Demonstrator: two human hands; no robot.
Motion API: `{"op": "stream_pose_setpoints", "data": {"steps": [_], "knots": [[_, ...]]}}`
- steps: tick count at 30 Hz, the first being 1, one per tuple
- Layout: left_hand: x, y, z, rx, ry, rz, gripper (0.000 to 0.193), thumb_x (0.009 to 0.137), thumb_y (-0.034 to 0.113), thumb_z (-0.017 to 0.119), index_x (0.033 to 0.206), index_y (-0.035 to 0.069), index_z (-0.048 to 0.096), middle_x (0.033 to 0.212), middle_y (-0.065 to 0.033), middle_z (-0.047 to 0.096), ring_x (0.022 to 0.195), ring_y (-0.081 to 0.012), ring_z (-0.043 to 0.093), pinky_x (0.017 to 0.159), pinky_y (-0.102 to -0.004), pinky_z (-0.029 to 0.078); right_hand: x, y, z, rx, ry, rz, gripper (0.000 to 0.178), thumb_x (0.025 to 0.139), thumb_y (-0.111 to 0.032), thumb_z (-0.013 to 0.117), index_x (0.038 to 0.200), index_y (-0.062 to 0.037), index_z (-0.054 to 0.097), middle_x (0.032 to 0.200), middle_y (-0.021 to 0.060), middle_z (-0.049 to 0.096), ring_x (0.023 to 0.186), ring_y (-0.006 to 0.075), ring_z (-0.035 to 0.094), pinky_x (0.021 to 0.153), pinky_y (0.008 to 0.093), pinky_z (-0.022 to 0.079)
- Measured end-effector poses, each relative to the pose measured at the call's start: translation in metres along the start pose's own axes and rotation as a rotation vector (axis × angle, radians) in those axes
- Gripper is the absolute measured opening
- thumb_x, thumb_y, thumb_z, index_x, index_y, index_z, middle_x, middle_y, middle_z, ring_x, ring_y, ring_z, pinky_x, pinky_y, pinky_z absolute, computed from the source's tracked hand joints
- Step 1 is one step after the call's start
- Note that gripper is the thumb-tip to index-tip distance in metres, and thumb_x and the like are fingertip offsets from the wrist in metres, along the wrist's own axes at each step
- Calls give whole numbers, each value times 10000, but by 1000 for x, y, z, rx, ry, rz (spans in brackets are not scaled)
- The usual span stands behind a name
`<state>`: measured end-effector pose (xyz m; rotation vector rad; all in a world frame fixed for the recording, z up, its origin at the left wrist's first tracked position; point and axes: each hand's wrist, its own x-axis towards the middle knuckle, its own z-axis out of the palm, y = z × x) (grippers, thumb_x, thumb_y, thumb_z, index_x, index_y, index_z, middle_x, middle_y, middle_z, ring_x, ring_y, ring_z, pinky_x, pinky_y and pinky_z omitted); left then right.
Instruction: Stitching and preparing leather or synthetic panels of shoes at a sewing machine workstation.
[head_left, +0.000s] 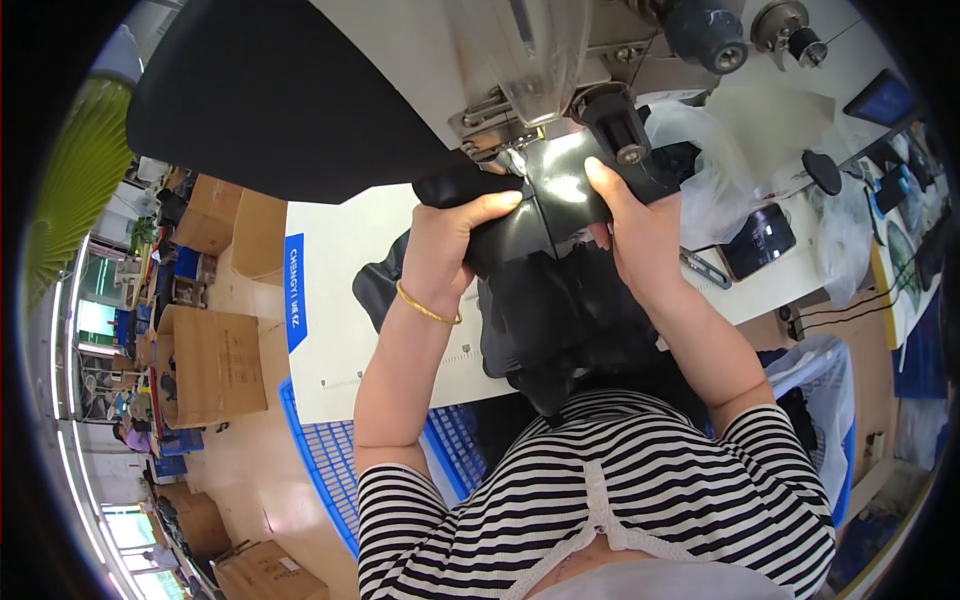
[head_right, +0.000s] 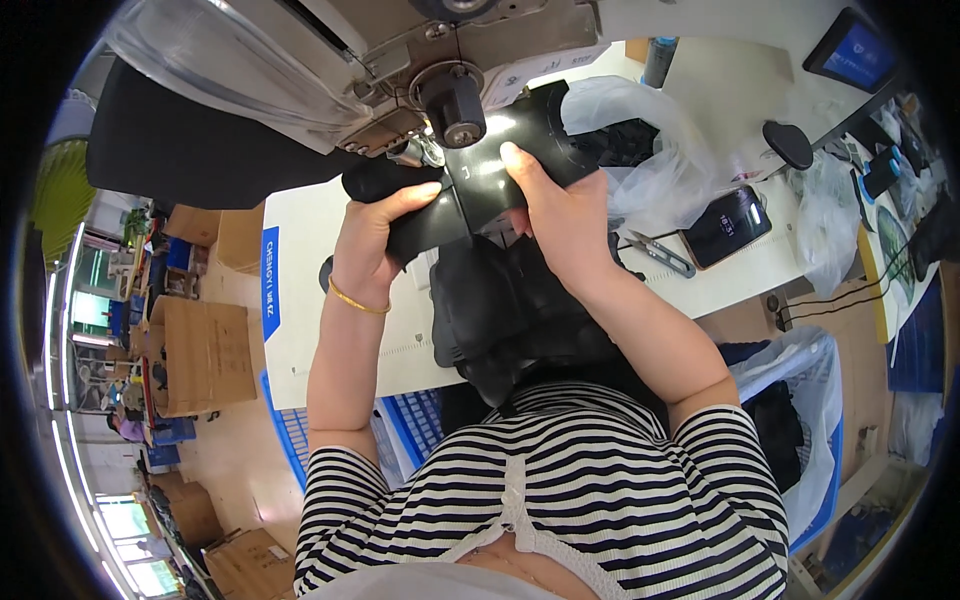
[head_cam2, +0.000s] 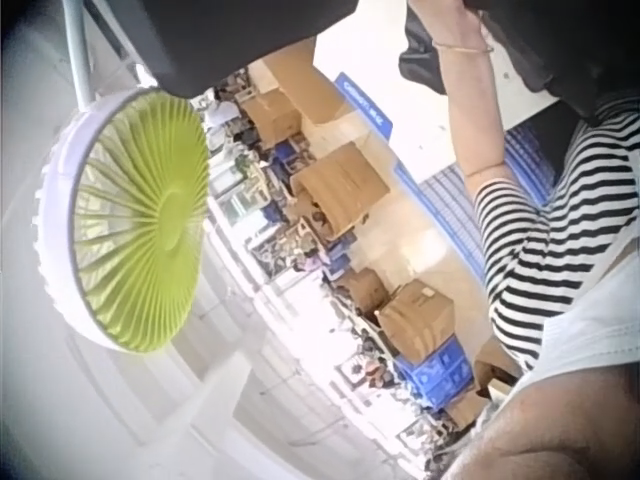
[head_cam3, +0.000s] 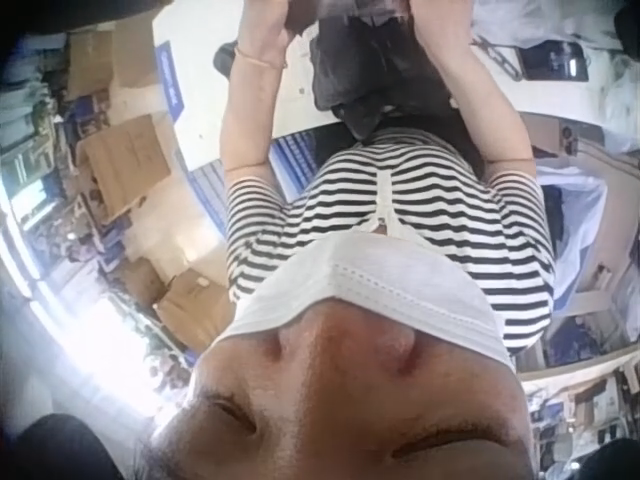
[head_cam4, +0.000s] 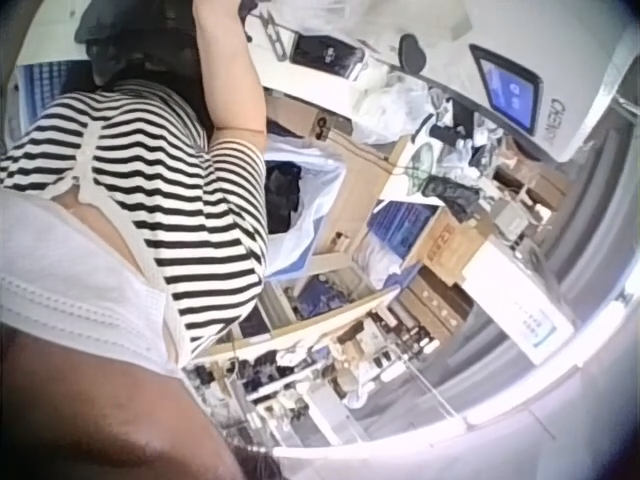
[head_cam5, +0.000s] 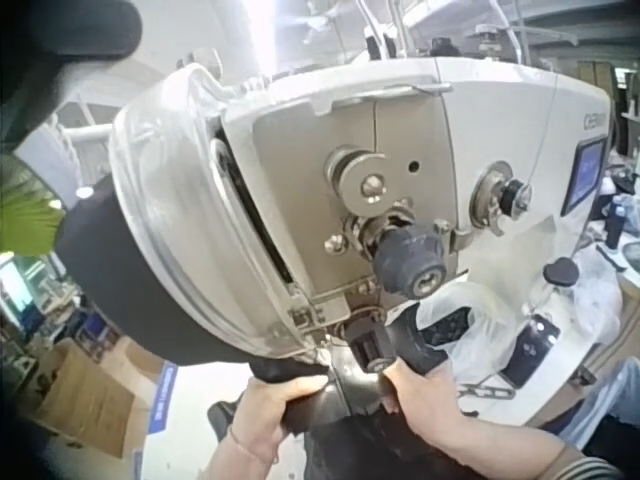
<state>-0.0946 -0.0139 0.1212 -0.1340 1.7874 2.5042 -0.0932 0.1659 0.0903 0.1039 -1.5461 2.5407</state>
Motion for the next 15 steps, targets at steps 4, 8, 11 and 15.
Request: {"op": "stream_pose_setpoints", "data": {"steps": [4,8,11,15], "knots": [[10,7,2,-5,34,-34,187,693,-88,717,866,-53,656,832,-105,663,726,-186,650,666,-290,548,14,0,4,-12,48,44,203,867,-182,660,823,17,662,633,36,601,428,82,489,382,210,345],[14,7,1,14,23,-17,165,702,-90,705,859,-60,667,826,-118,671,729,-186,653,670,-288,549,15,-6,8,35,56,84,129,856,-126,663,853,2,652,671,21,581,479,74,484,382,216,333],[16,7,1,21,14,-13,154,704,-91,701,852,-64,668,824,-119,672,729,-187,654,673,-287,549,16,-7,8,41,71,108,80,846,-86,668,865,-15,635,689,3,554,503,64,460,380,223,315],[15,8,2,44,34,-18,141,713,-85,694,849,-65,668,823,-117,671,735,-186,654,677,-287,548,18,-2,6,25,74,72,153,870,-141,647,845,7,674,681,35,608,475,85,507,385,225,358]]}}
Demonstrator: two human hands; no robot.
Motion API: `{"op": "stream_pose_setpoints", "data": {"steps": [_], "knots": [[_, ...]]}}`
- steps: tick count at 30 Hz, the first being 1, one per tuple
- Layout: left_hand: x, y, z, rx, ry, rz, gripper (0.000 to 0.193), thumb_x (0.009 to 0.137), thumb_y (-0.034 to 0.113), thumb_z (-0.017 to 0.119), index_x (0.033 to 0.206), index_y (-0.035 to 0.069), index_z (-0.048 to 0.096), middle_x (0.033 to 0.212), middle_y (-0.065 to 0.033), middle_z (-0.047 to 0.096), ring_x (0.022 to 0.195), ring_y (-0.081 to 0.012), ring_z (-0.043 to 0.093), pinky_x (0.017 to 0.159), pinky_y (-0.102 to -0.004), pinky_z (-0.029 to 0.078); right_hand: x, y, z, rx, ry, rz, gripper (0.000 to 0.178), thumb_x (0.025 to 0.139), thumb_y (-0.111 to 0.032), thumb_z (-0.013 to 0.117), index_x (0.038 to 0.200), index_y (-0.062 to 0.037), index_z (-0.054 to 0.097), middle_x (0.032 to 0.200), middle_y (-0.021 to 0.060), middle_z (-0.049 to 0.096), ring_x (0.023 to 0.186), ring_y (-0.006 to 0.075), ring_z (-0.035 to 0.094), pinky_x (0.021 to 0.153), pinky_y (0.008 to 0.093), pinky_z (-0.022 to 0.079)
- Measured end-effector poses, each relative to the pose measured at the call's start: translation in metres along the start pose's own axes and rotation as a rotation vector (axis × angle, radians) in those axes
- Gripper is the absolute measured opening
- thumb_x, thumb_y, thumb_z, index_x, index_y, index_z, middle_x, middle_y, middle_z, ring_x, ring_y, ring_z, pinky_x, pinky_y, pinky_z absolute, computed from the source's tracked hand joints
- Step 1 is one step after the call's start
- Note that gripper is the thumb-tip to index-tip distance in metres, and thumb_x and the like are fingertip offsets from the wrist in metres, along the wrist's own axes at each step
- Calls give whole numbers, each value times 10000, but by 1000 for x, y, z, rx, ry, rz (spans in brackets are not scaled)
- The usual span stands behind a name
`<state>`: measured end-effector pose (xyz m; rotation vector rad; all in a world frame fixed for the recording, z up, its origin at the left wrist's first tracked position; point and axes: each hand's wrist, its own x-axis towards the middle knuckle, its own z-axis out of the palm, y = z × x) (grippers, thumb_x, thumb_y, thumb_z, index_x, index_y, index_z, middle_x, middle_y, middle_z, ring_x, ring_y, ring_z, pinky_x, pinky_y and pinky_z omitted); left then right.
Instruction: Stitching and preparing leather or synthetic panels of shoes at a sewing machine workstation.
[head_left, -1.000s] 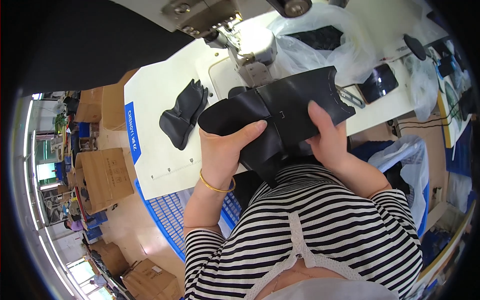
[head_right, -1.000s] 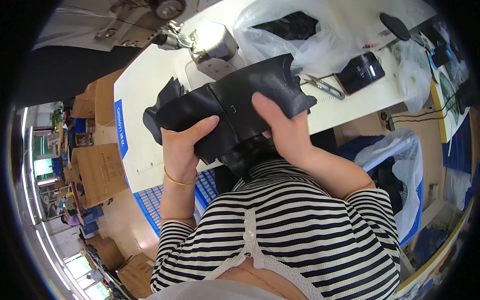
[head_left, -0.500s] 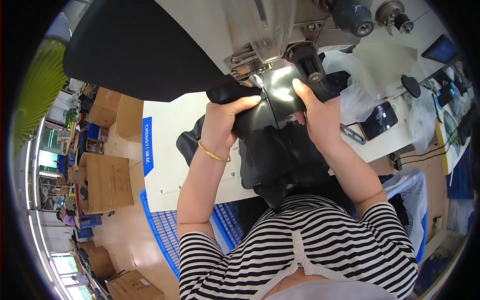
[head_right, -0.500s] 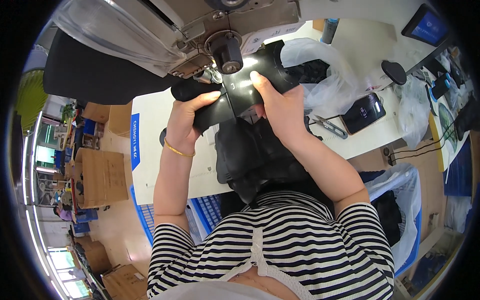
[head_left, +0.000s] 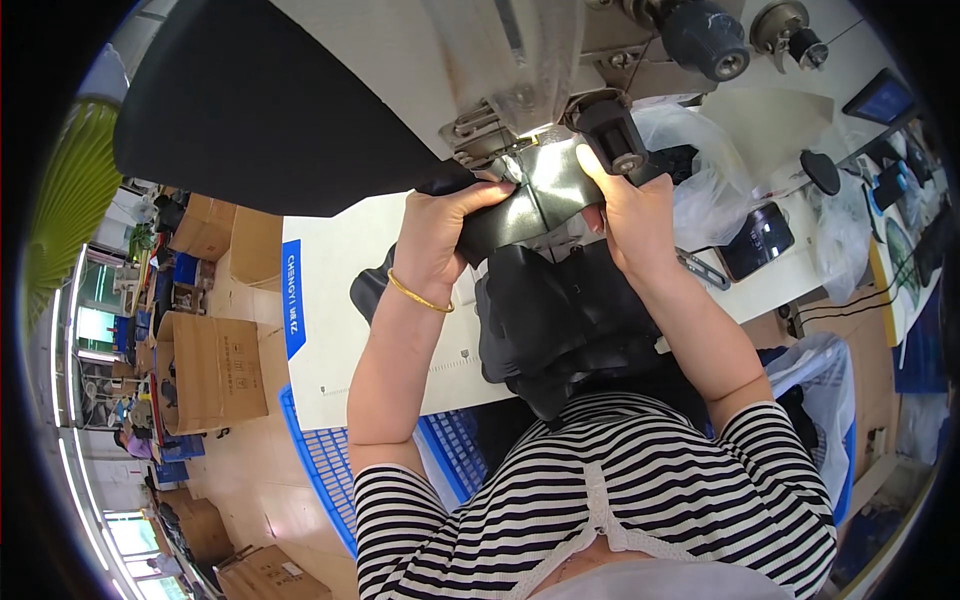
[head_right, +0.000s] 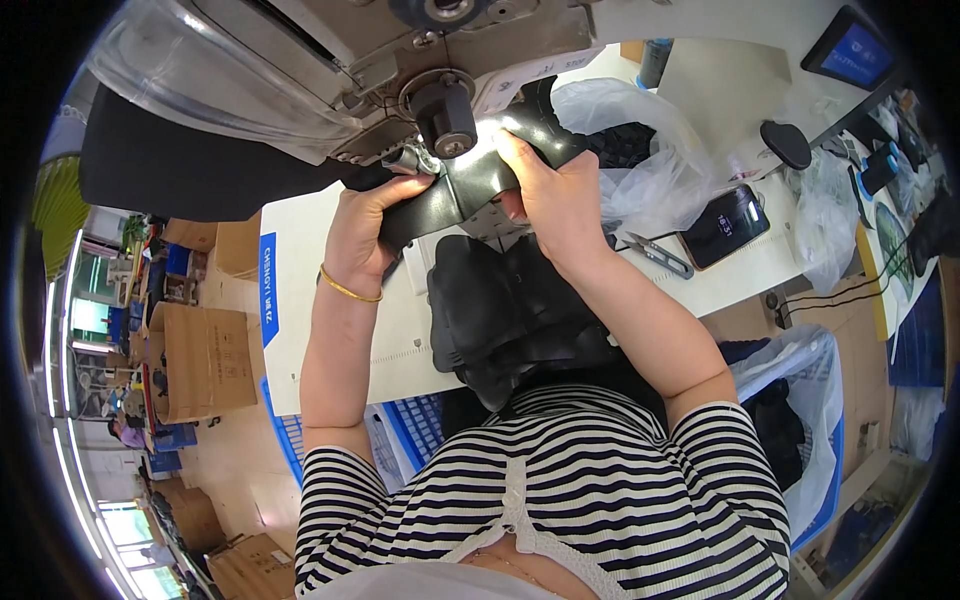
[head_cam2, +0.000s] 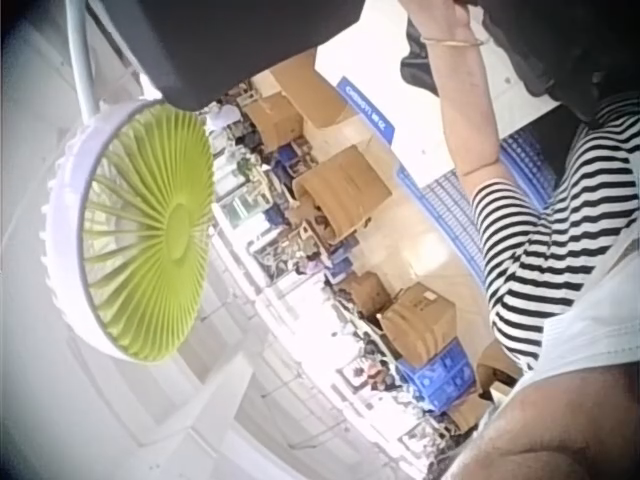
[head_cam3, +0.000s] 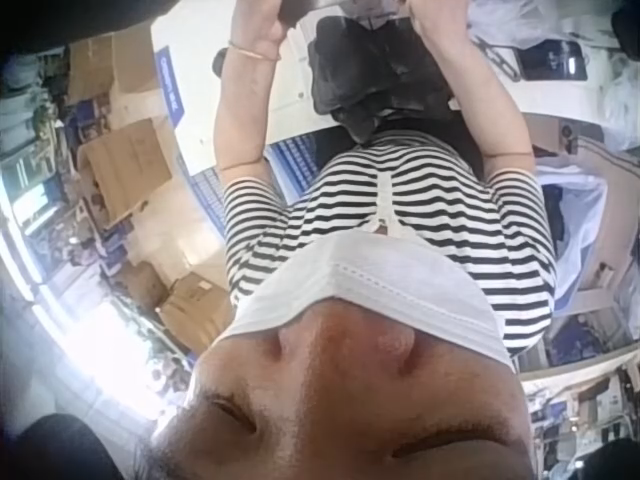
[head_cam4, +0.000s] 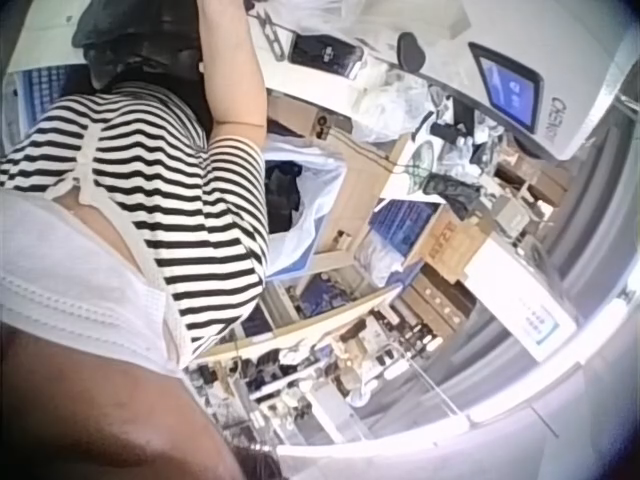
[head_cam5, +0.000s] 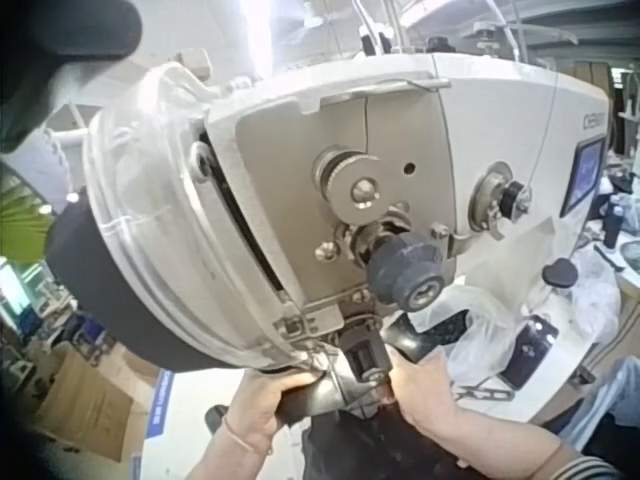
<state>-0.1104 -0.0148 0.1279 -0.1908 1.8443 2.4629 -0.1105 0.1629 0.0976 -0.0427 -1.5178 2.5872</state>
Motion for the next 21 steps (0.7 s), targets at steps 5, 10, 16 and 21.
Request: {"op": "stream_pose_setpoints", "data": {"steps": [5,10,16,21], "knots": [[1,-1,-2,7,-21,3,123,726,-77,684,848,-66,669,833,-119,670,746,-184,651,679,-290,547,0,1,-1,-22,-14,-7,145,873,-132,635,867,10,665,688,33,604,474,87,505,388,225,355],[5,-2,-4,-15,-30,-2,130,738,-79,667,867,-100,669,874,-135,670,766,-204,656,683,-298,549,3,0,0,10,-17,-21,143,873,-128,628,892,12,648,696,44,613,481,95,527,388,217,357],[9,-5,-8,-45,-28,-5,145,743,-82,650,882,-116,668,889,-158,670,753,-224,660,673,-317,554,3,-6,3,-34,-34,0,138,819,-107,708,839,-10,613,649,7,539,434,76,435,378,226,310],[4,8,2,-1,78,-166,153,757,-66,648,905,-100,670,898,-145,672,783,-218,661,687,-311,551,6,-3,1,-39,-26,-44,134,813,-113,715,837,-30,613,657,-8,521,465,70,435,380,225,303]]}}
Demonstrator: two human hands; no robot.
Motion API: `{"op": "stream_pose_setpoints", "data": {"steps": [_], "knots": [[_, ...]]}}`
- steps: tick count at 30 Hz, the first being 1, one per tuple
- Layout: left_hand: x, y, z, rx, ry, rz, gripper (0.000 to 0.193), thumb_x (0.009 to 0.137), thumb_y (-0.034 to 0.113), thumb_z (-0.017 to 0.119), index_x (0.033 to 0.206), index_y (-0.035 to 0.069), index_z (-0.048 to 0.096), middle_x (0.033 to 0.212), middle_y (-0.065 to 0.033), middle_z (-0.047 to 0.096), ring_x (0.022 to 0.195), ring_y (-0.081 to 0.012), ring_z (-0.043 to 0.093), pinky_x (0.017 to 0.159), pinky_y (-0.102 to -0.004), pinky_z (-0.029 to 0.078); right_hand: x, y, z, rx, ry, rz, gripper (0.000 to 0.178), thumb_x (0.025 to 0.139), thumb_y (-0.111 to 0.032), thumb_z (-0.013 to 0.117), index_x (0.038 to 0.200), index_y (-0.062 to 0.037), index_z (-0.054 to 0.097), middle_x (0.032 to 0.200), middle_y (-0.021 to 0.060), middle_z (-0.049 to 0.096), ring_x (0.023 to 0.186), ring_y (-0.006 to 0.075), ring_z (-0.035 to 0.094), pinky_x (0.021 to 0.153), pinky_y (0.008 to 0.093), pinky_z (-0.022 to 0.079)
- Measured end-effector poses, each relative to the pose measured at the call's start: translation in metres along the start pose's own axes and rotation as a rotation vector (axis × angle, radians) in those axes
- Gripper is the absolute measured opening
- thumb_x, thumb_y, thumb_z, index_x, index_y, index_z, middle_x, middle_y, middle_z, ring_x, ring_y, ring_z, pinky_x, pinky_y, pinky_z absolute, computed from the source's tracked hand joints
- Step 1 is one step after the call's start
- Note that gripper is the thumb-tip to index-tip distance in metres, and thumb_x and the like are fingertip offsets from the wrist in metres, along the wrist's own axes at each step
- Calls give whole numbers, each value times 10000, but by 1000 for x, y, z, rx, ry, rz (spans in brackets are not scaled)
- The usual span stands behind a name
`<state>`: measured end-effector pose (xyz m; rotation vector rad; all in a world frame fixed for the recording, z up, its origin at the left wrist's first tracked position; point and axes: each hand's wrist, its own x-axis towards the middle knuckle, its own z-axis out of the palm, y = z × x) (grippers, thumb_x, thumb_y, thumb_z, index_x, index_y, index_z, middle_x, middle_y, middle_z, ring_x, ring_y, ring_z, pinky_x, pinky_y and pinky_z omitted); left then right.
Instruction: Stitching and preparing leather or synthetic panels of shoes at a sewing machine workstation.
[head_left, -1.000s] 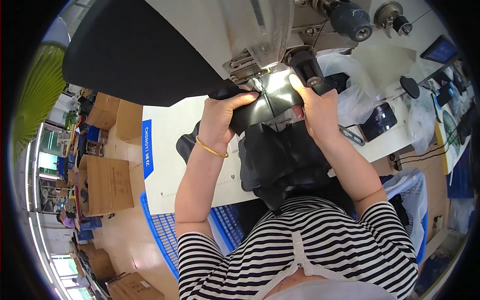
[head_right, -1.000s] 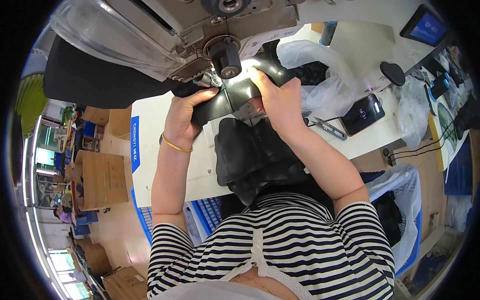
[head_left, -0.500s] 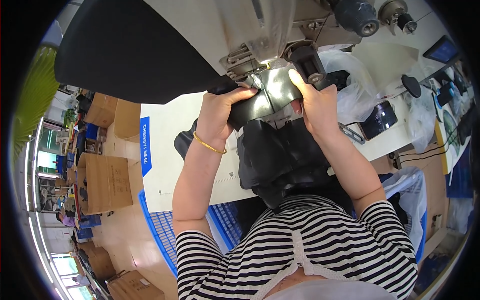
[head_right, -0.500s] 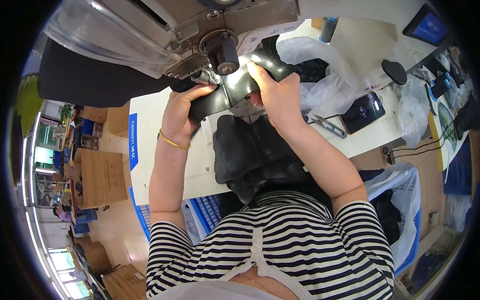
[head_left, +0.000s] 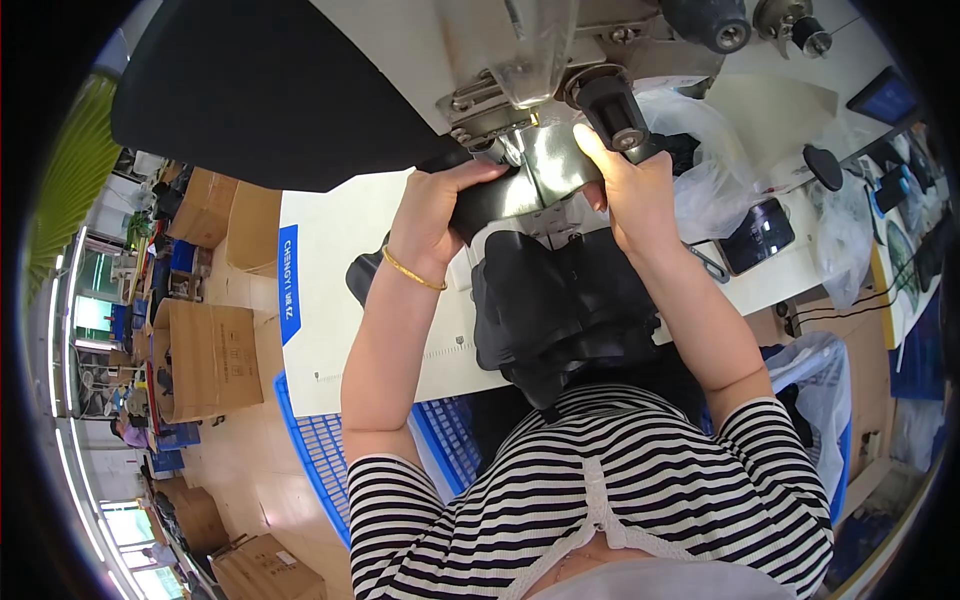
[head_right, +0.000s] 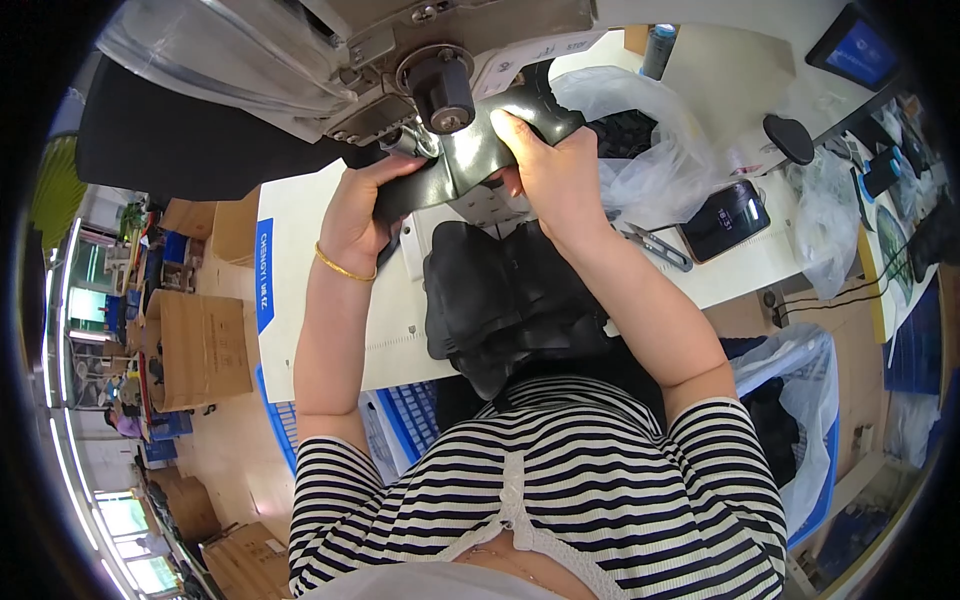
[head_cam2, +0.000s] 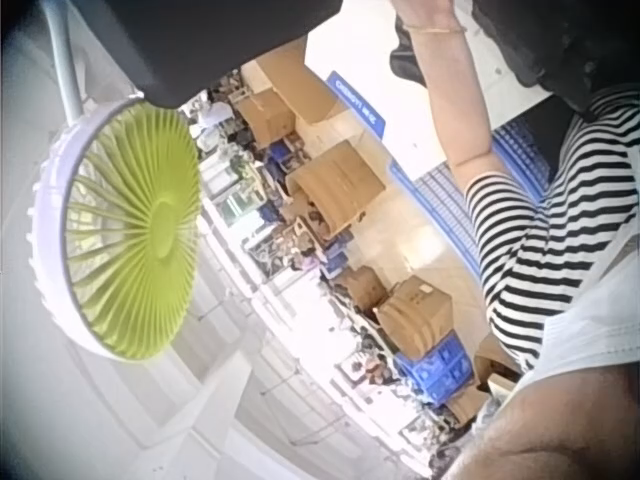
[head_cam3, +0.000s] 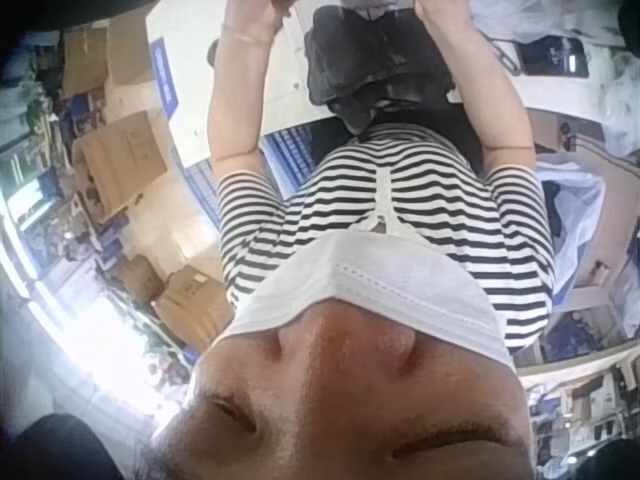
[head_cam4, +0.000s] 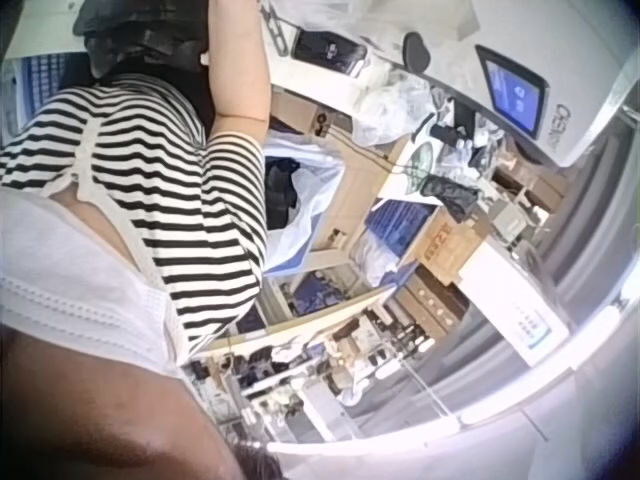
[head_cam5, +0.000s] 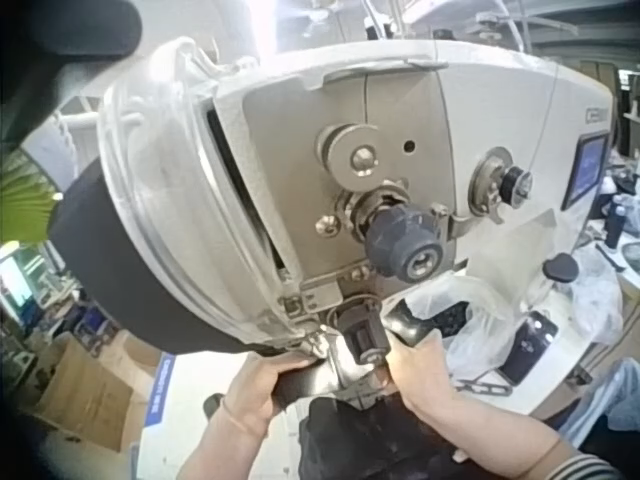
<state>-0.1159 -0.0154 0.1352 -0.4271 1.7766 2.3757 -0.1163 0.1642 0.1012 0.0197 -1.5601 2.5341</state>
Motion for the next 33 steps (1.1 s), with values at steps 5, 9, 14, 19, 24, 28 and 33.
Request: {"op": "stream_pose_setpoints", "data": {"steps": [5,9,14,19,24,28,33], "knots": [[0,-10,-21,-294,-138,-21,141,763,-65,629,902,-76,652,882,-130,666,765,-203,660,681,-315,551,0,0,-3,-22,-46,5,122,821,-126,704,862,-44,624,692,-5,554,495,66,452,390,230,315],[0,-9,-35,-232,-258,-40,151,755,-70,620,905,-69,630,887,-122,660,782,-200,656,695,-312,546,-1,-3,-3,-48,-107,-6,120,821,-116,690,891,-42,626,703,-9,567,515,62,471,398,224,330],[-8,-13,-20,-48,-190,71,235,677,-116,588,896,-36,614,846,-73,638,783,-178,622,713,-301,512,-18,-5,-7,-68,-78,20,117,823,-110,680,900,-45,620,736,-6,587,539,57,505,398,216,352],[-46,-57,-22,-230,-208,19,345,698,-112,538,1016,-3,615,921,-50,654,822,-143,618,748,-276,503,-59,5,-24,-114,-38,172,142,832,-121,681,939,-55,614,780,4,614,569,60,549,394,194,379],[-64,-63,-11,-315,-214,-30,331,753,-79,629,1074,0,610,985,-73,668,890,-156,644,807,-290,526,-71,9,-28,-112,-62,190,181,847,-194,691,941,-58,615,794,0,611,599,46,556,419,178,424],[-63,-67,-11,-231,-246,21,357,758,-64,697,1098,-5,605,1017,-88,664,896,-165,650,818,-300,540,-75,8,-28,-108,-60,211,179,852,-185,687,957,-59,616,802,-2,614,609,47,563,418,176,425],[-69,-74,-1,-116,-183,212,374,749,-75,703,1105,-17,604,1024,-90,662,898,-156,642,823,-292,536,-80,10,-31,-77,-43,214,186,851,-180,689,968,-54,618,811,2,616,621,48,569,417,174,426]]}}
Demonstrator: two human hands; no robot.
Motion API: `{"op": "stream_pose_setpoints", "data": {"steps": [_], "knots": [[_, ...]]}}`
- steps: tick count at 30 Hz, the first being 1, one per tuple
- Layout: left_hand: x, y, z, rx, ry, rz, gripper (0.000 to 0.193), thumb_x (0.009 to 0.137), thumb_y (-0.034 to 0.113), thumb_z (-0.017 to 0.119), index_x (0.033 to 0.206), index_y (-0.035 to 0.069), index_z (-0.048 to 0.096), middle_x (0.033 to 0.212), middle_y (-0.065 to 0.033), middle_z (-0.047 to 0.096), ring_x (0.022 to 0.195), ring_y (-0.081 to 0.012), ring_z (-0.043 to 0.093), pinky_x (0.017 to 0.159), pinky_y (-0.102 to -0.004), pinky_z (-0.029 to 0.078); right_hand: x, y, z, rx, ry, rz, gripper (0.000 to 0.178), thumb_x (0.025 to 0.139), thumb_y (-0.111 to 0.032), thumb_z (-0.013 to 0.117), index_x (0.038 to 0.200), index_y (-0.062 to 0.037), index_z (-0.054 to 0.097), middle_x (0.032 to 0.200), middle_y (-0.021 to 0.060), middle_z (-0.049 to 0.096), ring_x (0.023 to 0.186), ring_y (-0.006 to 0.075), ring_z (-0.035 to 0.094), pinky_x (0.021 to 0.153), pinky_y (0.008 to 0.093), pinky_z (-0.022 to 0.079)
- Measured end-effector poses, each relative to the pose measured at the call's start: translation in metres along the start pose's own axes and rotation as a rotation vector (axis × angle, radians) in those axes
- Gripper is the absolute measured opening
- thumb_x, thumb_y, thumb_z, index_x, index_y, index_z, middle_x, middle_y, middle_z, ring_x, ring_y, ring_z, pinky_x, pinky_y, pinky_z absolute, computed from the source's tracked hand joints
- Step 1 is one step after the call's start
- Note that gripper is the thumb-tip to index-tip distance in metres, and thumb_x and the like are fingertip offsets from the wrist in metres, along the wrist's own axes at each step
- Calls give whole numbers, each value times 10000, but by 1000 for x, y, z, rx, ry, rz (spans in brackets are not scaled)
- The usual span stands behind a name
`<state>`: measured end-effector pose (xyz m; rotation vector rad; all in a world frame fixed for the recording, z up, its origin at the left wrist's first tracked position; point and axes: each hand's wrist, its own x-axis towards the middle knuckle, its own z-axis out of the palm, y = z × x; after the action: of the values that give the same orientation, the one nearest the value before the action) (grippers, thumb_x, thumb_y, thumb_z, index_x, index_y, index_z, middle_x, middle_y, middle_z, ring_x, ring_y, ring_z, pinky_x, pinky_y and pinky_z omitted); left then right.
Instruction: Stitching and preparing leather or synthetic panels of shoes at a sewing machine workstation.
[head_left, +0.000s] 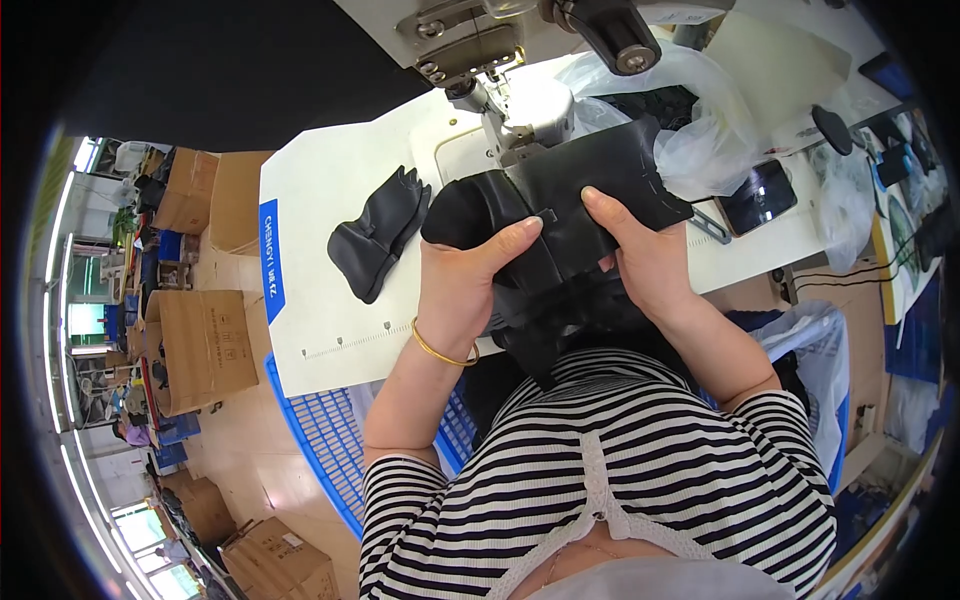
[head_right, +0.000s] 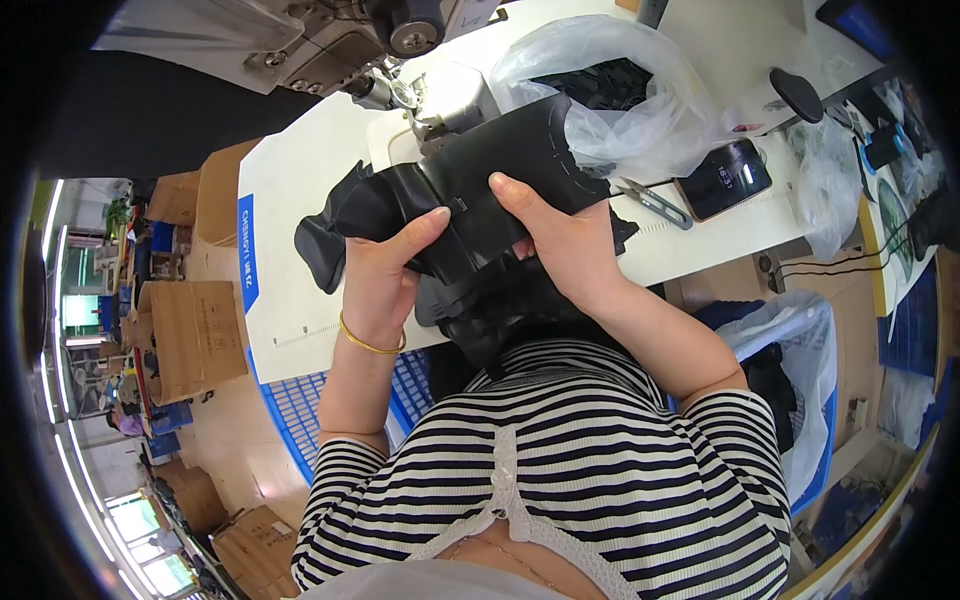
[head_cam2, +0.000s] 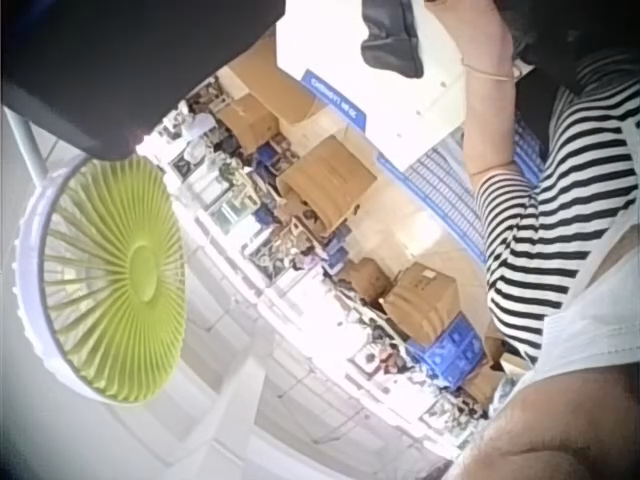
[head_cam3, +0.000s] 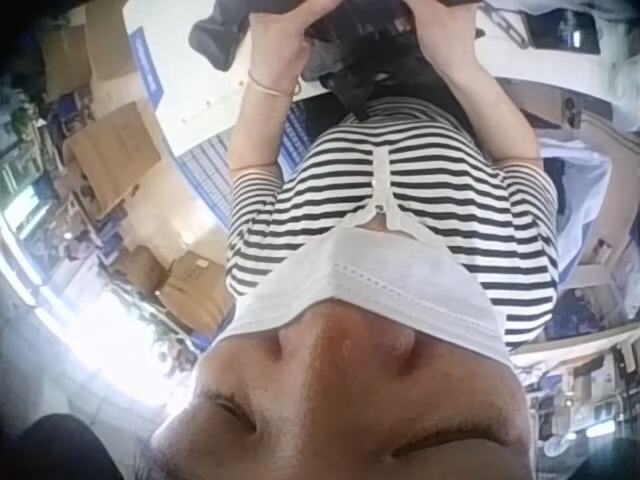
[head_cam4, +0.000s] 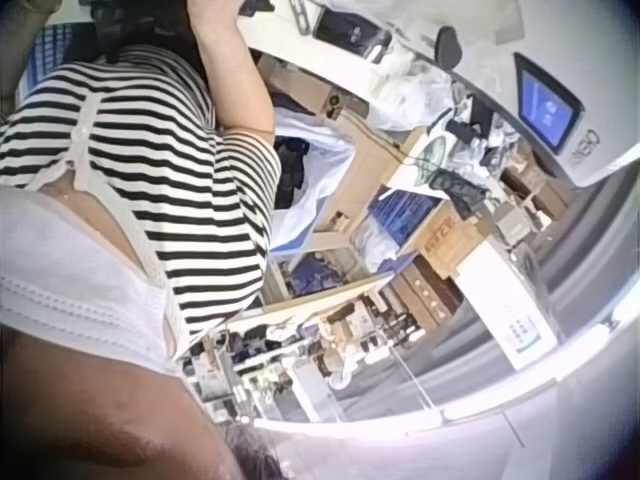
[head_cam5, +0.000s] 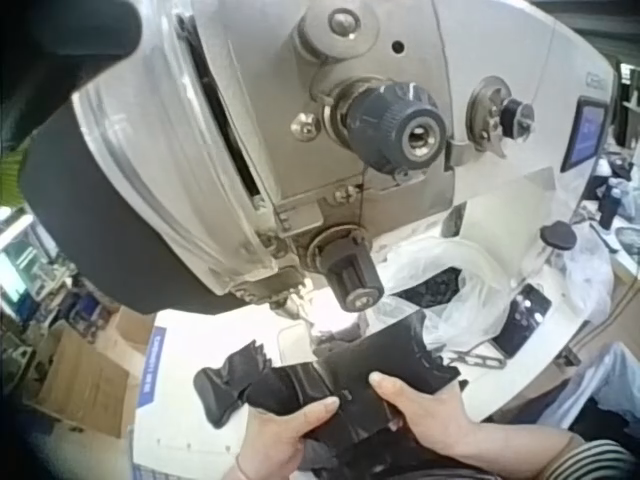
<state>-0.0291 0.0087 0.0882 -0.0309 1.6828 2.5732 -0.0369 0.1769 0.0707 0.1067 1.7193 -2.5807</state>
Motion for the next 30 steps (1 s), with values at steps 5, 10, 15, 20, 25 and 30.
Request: {"op": "stream_pose_setpoints", "data": {"steps": [5,10,15,20,25,30], "knots": [[-3,-1,4,12,14,55,378,737,-79,710,1096,-28,605,1019,-95,663,892,-156,643,819,-287,536,-1,3,-2,37,-18,-1,187,851,-179,690,973,-54,621,816,4,618,627,51,575,418,173,431],[-4,1,5,-13,23,35,377,728,-83,704,1088,-33,606,1001,-104,666,860,-159,650,790,-286,547,-4,3,-2,34,-25,17,186,850,-164,687,984,-57,617,813,7,618,632,59,581,422,190,447],[-5,0,9,-44,40,38,360,730,-82,700,1074,-33,608,984,-100,666,843,-154,649,769,-276,546,-8,10,1,177,-119,74,183,833,-113,691,985,-46,616,858,12,625,692,68,589,513,217,477],[-8,-3,11,-11,43,54,325,759,-62,690,1071,-29,605,975,-94,664,837,-148,645,765,-269,539,-9,14,6,32,-142,-188,194,824,-11,665,1009,-8,603,916,22,625,792,75,584,676,215,488],[-10,5,13,-330,189,-94,286,796,-44,674,1072,-15,605,995,-91,658,865,-146,643,781,-274,536,-6,9,3,-86,-155,-268,206,822,24,649,1021,10,597,934,27,620,827,89,582,732,229,487],[-11,-1,9,-25,56,6,313,762,-69,685,1064,-17,617,966,-76,669,850,-143,647,779,-276,538,-7,11,2,-108,-165,-276,213,819,23,655,1025,10,602,943,32,623,835,95,584,744,236,489]]}}
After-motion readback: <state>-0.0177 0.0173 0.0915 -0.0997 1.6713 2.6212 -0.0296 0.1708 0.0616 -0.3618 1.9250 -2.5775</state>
